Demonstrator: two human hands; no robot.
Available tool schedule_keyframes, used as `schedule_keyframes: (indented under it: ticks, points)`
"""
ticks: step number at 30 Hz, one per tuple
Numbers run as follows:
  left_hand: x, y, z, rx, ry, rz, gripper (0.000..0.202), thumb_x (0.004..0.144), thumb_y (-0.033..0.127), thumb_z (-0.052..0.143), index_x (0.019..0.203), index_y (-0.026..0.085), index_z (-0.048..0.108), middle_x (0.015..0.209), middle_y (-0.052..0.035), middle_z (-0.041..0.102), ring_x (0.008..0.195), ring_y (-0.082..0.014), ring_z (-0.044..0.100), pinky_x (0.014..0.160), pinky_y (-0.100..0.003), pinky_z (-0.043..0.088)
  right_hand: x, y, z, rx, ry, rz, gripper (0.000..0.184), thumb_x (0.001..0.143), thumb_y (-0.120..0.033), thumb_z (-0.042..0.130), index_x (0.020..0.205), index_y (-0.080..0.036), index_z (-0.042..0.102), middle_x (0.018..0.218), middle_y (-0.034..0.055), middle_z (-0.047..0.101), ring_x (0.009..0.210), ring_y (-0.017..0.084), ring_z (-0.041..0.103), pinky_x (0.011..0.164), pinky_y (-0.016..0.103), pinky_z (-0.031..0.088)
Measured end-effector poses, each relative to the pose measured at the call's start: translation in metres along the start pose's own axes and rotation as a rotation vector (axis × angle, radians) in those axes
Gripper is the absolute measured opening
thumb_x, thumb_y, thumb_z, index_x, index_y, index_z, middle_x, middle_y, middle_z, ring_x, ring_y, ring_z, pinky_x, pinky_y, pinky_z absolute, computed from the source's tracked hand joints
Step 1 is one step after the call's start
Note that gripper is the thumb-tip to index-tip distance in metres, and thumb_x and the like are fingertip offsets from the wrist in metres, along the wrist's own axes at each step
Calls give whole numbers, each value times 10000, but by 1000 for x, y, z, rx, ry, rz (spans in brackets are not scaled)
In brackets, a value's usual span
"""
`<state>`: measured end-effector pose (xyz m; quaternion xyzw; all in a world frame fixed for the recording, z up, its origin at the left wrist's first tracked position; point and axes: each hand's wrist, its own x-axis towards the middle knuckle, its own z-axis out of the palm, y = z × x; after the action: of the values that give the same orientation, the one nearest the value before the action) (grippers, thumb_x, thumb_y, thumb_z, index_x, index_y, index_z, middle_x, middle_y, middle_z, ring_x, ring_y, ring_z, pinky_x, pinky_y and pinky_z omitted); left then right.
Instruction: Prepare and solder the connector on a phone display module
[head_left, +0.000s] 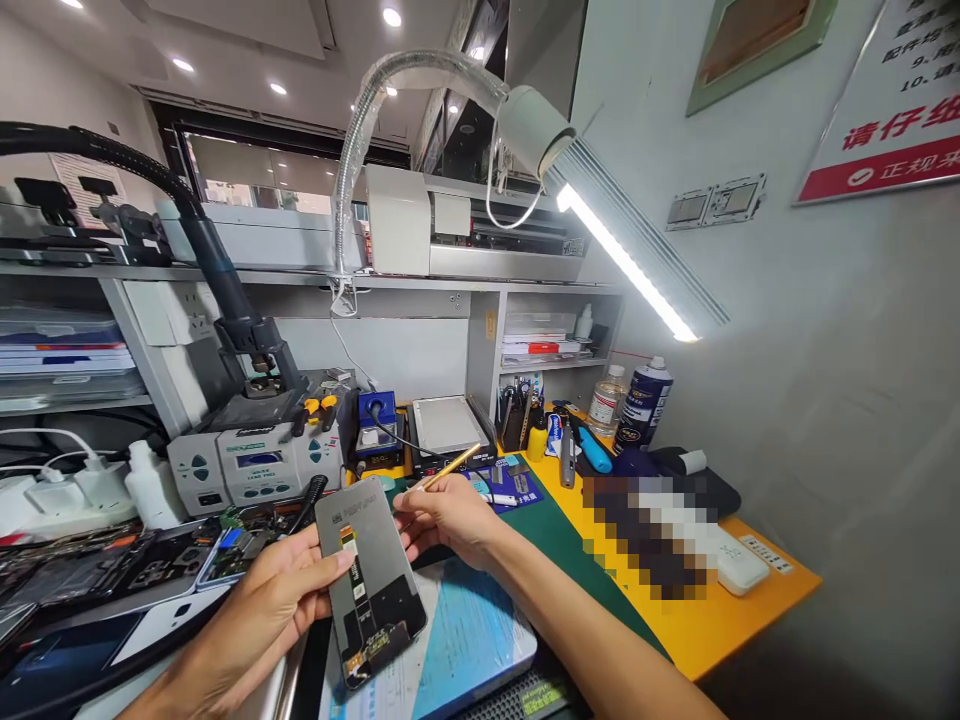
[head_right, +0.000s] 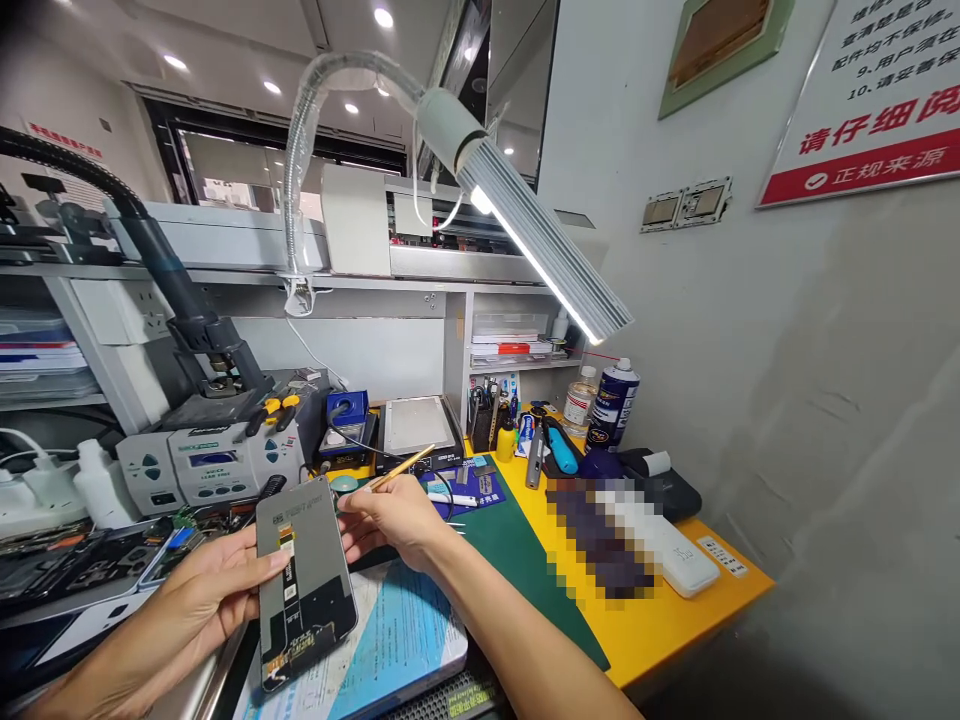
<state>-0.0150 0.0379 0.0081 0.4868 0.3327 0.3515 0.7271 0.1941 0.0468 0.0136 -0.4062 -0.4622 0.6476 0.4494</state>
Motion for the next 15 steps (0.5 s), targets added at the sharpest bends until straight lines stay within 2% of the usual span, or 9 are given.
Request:
schedule_keyframes:
  ticks: [4,7,10,12,15]
  points:
    - [-4,-5,10,-17,83,8,541,766,239,822,1274,203,640,1212,-97,742,1057,-301,718,850,-341,622,0,0,-2,-13,-2,10,187,703,-290,725,726,-111,677,668,32,656,538,123,604,522,257,517]
    - [-9,-7,17,-39,98,-23,578,763,221,823,1302,229,613,1211,-78,743,1066,-288,714,891,-350,607,-1,-1,0,-19,7,2,204,702,-297,757,727,-121,656,629,7,619,517,106,563,512,237,475]
    - [-14,-6,19,-79,95,-36,405,802,257,787,1192,225,682,1209,-64,742,1130,-278,679,957,-336,569,-3,-3,1,-31,19,-18,264,703,-327,799,708,-134,618,589,-25,565,491,84,497,496,218,418]
    - [-15,-4,18,-105,58,-19,260,842,295,744,1081,194,730,1177,-84,748,1129,-279,666,960,-346,563,-4,-5,0,-55,12,-27,273,724,-332,795,699,-139,604,572,-33,545,471,77,458,473,212,367]
    - [-15,1,16,-111,-12,-5,270,887,399,669,987,162,749,957,-110,768,901,-284,696,808,-431,610,-6,-10,-5,-118,-7,-35,226,755,-295,759,693,-142,604,545,-42,526,452,73,419,446,213,284]
